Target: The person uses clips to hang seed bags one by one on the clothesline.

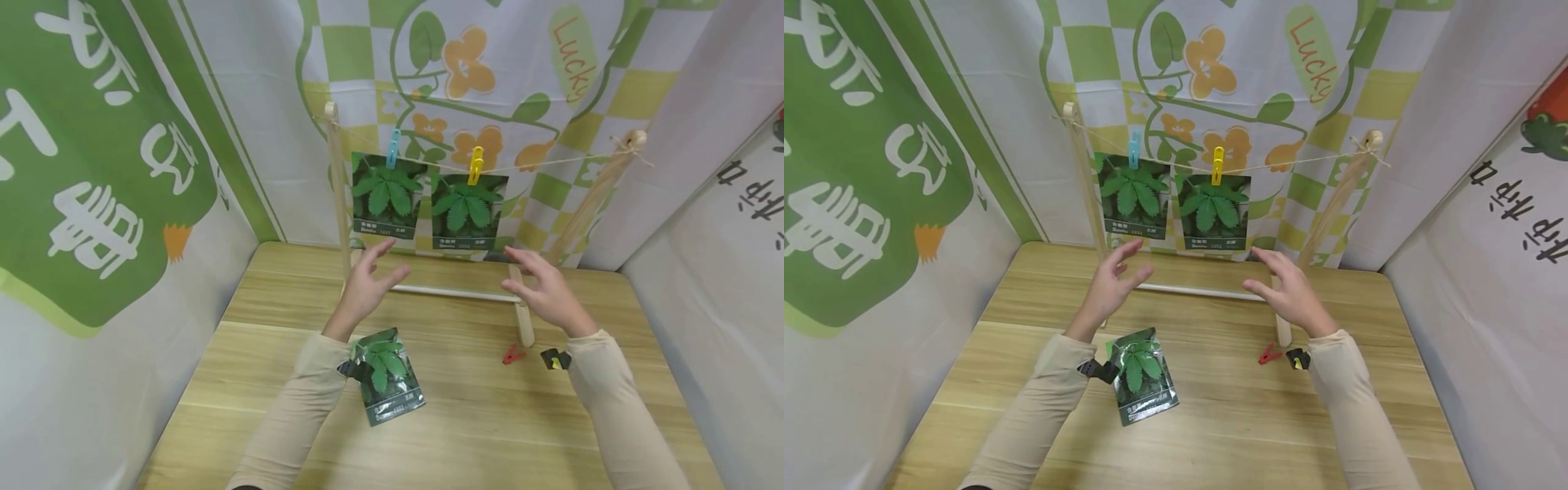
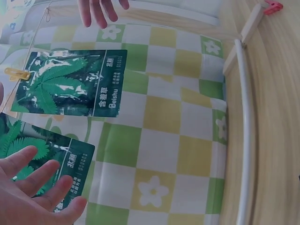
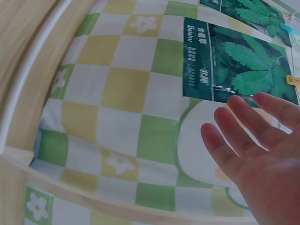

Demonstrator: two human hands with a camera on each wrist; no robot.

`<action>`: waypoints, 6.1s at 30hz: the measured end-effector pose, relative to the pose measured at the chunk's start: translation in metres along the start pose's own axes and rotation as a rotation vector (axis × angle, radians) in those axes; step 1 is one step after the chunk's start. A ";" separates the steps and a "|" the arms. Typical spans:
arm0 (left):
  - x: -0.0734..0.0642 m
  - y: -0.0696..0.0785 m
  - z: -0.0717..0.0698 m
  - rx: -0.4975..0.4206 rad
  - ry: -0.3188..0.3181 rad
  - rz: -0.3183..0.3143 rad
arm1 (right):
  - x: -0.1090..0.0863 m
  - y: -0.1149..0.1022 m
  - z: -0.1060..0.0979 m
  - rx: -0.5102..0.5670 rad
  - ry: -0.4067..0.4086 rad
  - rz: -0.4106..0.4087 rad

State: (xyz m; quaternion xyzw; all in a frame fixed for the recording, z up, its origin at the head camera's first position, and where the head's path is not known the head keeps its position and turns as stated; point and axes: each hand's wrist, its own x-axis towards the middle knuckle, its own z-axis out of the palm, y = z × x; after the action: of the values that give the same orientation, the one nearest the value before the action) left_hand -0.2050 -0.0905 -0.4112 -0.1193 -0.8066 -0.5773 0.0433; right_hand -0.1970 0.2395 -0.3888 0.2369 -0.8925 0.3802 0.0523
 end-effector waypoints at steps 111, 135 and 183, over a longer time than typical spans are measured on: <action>-0.064 -0.098 0.017 0.144 -0.029 -0.304 | -0.085 0.103 0.070 -0.078 -0.144 0.348; -0.081 -0.107 0.032 0.546 -0.236 -0.336 | -0.095 0.121 0.100 -0.164 -0.257 0.304; -0.078 -0.147 0.018 0.788 -0.509 -0.127 | -0.106 0.121 0.107 -0.266 -0.196 0.379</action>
State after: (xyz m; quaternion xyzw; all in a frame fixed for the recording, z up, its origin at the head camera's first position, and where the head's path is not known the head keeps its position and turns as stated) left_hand -0.1641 -0.1301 -0.5690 -0.1818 -0.9548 -0.1814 -0.1495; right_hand -0.1506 0.2771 -0.5728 0.0919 -0.9640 0.2374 -0.0762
